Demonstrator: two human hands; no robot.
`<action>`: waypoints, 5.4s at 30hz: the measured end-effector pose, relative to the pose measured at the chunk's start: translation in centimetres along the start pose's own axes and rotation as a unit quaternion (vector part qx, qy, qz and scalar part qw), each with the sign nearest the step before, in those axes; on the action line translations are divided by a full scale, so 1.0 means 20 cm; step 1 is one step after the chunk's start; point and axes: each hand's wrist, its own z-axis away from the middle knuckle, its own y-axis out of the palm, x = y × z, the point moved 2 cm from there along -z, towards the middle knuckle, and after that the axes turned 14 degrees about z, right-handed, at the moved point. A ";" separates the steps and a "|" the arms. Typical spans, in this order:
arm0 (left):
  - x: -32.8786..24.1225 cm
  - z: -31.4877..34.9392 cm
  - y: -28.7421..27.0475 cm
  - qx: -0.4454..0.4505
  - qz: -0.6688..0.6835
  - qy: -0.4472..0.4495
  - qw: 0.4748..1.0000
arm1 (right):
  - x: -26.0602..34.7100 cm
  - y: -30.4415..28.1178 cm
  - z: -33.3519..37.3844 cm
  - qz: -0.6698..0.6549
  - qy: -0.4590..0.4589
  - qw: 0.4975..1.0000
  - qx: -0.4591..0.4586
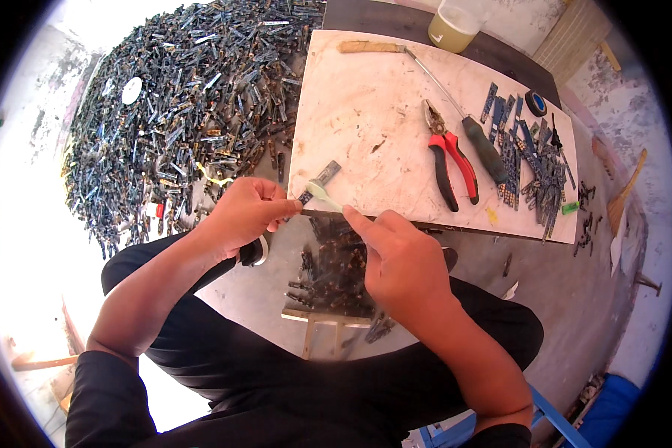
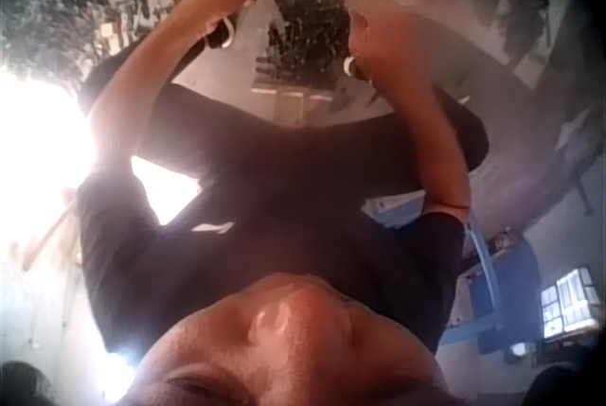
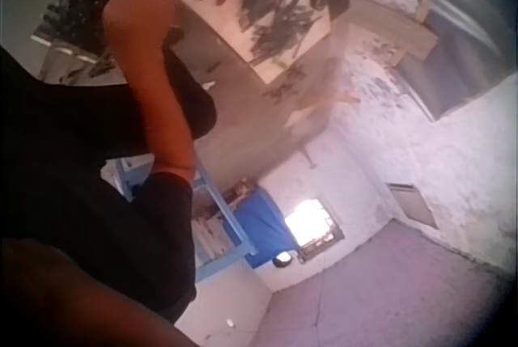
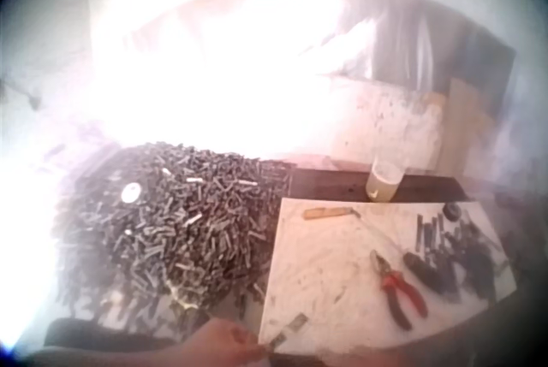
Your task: The person disassembles cylindrical battery packs by using a screwdriver to pry open the casing and pliers to remove internal components. The person then uses a toothbrush to clean the extracted battery strips before placing them on the table.
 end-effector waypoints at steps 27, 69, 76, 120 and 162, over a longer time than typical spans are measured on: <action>0.01 -0.01 0.00 -0.004 0.009 -0.010 1.000 | -0.04 0.01 -0.02 -0.025 0.027 0.998 -0.049; 0.00 0.00 -0.01 0.025 0.021 0.009 0.999 | -0.07 0.08 -0.02 -0.105 0.029 0.993 -0.035; 0.00 0.01 -0.02 0.036 0.027 0.000 0.999 | -0.08 0.08 -0.02 -0.103 0.051 0.992 -0.052; 0.04 0.00 -0.04 0.031 0.098 -0.033 0.994 | -0.06 0.08 -0.03 -0.081 0.065 0.993 -0.057; 0.06 -0.03 -0.05 0.049 0.085 -0.012 0.995 | -0.05 0.08 -0.04 -0.108 0.096 0.988 -0.060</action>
